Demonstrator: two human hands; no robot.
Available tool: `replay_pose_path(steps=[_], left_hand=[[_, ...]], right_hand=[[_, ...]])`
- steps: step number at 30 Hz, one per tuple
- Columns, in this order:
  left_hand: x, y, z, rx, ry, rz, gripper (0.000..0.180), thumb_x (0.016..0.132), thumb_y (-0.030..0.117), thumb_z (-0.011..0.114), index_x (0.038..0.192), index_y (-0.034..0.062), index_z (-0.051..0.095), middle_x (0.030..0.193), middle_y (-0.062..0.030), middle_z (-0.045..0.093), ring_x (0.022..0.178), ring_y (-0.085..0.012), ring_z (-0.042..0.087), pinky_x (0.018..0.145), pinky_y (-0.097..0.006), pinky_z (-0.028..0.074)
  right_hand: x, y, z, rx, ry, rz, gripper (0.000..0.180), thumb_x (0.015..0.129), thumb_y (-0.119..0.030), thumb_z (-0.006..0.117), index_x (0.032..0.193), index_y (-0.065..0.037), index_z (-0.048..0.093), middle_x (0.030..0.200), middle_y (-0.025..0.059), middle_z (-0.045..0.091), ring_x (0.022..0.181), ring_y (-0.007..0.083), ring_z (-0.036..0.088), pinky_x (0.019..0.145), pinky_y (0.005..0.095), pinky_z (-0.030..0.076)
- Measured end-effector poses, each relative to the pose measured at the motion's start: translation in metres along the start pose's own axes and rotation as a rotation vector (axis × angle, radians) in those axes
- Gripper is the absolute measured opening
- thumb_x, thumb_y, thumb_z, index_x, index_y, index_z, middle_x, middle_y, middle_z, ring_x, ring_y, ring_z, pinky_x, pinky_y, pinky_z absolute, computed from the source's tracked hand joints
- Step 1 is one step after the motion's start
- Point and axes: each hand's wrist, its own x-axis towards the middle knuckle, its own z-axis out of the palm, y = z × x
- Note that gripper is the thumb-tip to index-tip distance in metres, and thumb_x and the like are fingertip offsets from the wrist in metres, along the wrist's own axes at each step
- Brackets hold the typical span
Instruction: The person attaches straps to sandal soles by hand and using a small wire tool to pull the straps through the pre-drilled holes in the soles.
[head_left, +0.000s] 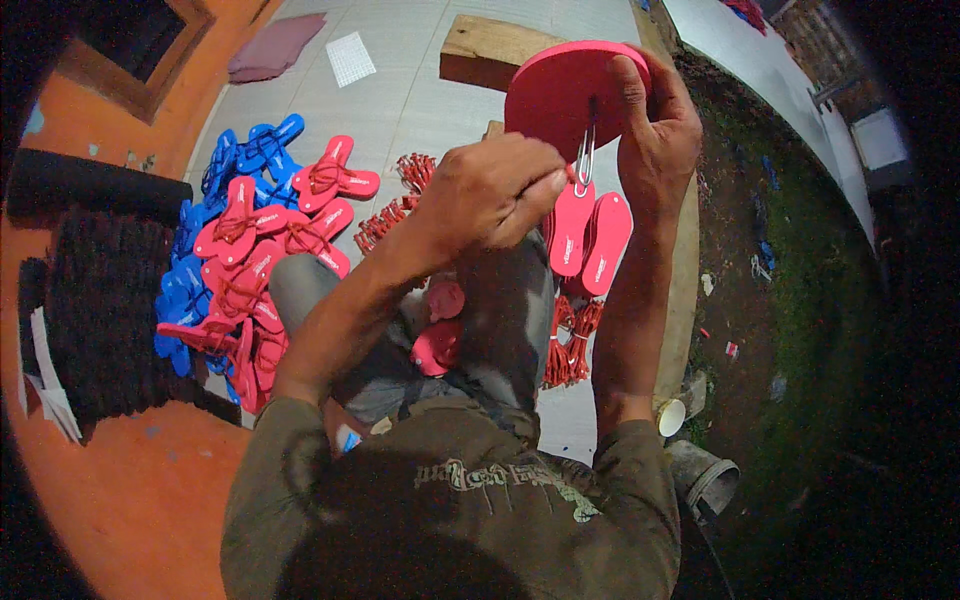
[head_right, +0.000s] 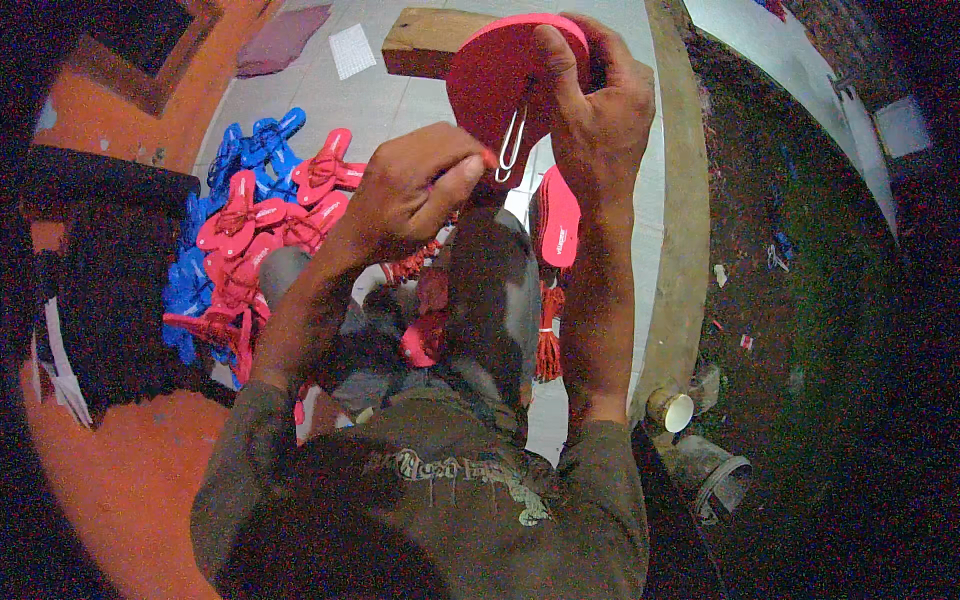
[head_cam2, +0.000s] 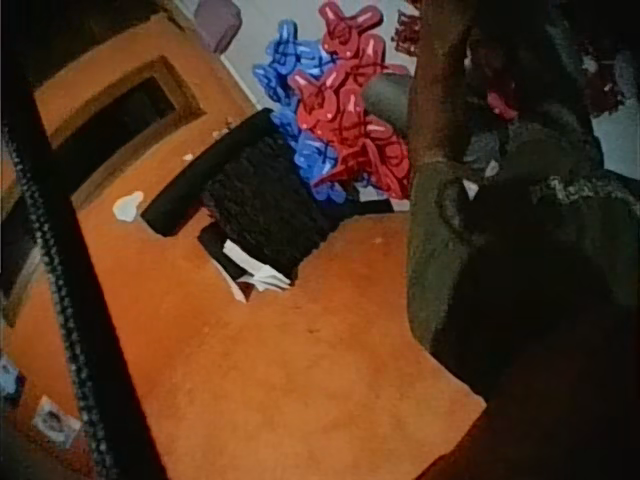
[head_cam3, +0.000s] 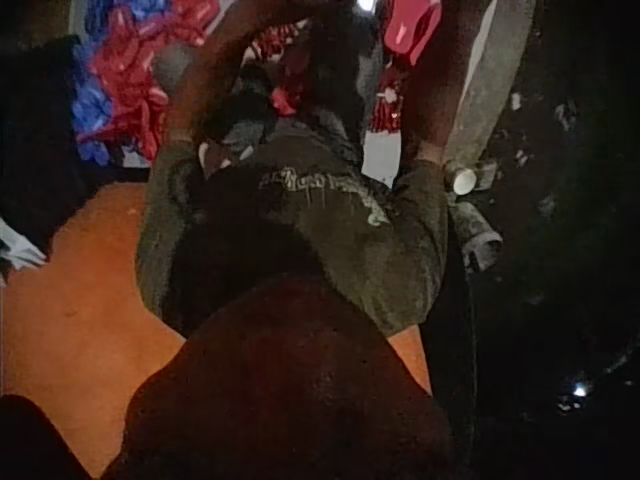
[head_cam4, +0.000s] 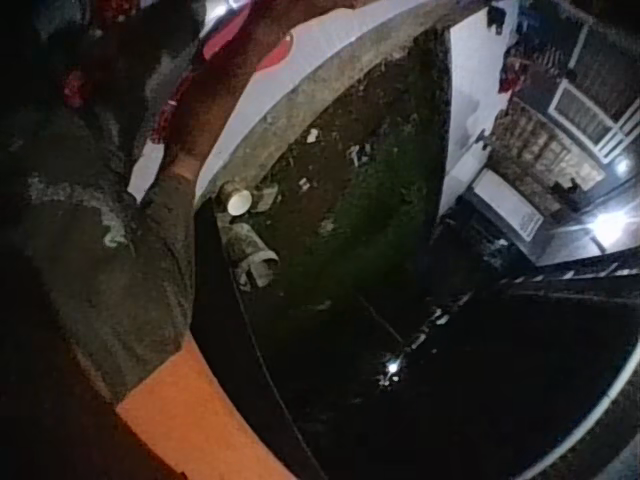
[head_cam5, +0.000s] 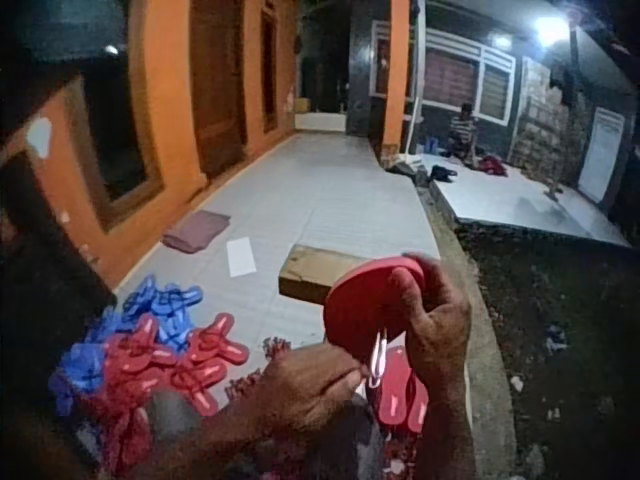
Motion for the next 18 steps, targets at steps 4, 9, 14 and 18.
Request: replay_pose_path(steps=[4, 9, 14, 18], left_hand=[[-0.003, 0.000, -0.004, 0.000, -0.064, 0.061, 0.016, 0.082, 0.014, 0.049, 0.081, 0.0002, 0.056, 0.070, -0.0118, 0.054, 0.064, -0.0262, 0.053, 0.059, -0.033, 0.042], [0.007, 0.001, -0.003, 0.019, -0.033, 0.100, 0.015, 0.082, 0.013, 0.049, 0.080, 0.0002, 0.056, 0.068, -0.0115, 0.053, 0.063, -0.0269, 0.053, 0.058, -0.034, 0.041], [-0.002, -0.006, 0.004, 0.008, -0.031, 0.084, 0.016, 0.083, 0.014, 0.048, 0.081, 0.0001, 0.054, 0.067, -0.0130, 0.051, 0.063, -0.0300, 0.052, 0.057, -0.037, 0.041], [0.031, 0.002, -0.014, 0.255, -0.331, -0.071, 0.018, 0.084, 0.017, 0.046, 0.084, 0.0009, 0.052, 0.073, -0.0171, 0.053, 0.070, -0.0349, 0.052, 0.061, -0.039, 0.041]], right_hand=[[0.005, -0.010, -0.007, 0.050, -0.161, 0.150, 0.034, 0.084, -0.033, 0.055, 0.096, -0.001, 0.058, 0.079, 0.0032, 0.061, 0.071, 0.0085, 0.055, 0.065, 0.0225, 0.044], [0.004, -0.007, -0.005, 0.111, -0.173, 0.127, 0.033, 0.084, -0.031, 0.056, 0.096, -0.001, 0.058, 0.080, 0.0032, 0.061, 0.070, 0.0080, 0.055, 0.064, 0.0223, 0.044], [0.005, -0.005, -0.005, 0.133, -0.192, 0.126, 0.033, 0.084, -0.030, 0.057, 0.096, 0.000, 0.058, 0.081, 0.0032, 0.061, 0.072, 0.0075, 0.055, 0.065, 0.0215, 0.044], [0.004, -0.002, -0.002, 0.155, -0.137, 0.091, 0.033, 0.083, -0.031, 0.057, 0.096, -0.001, 0.059, 0.082, 0.0037, 0.062, 0.073, 0.0075, 0.055, 0.065, 0.0210, 0.044]])
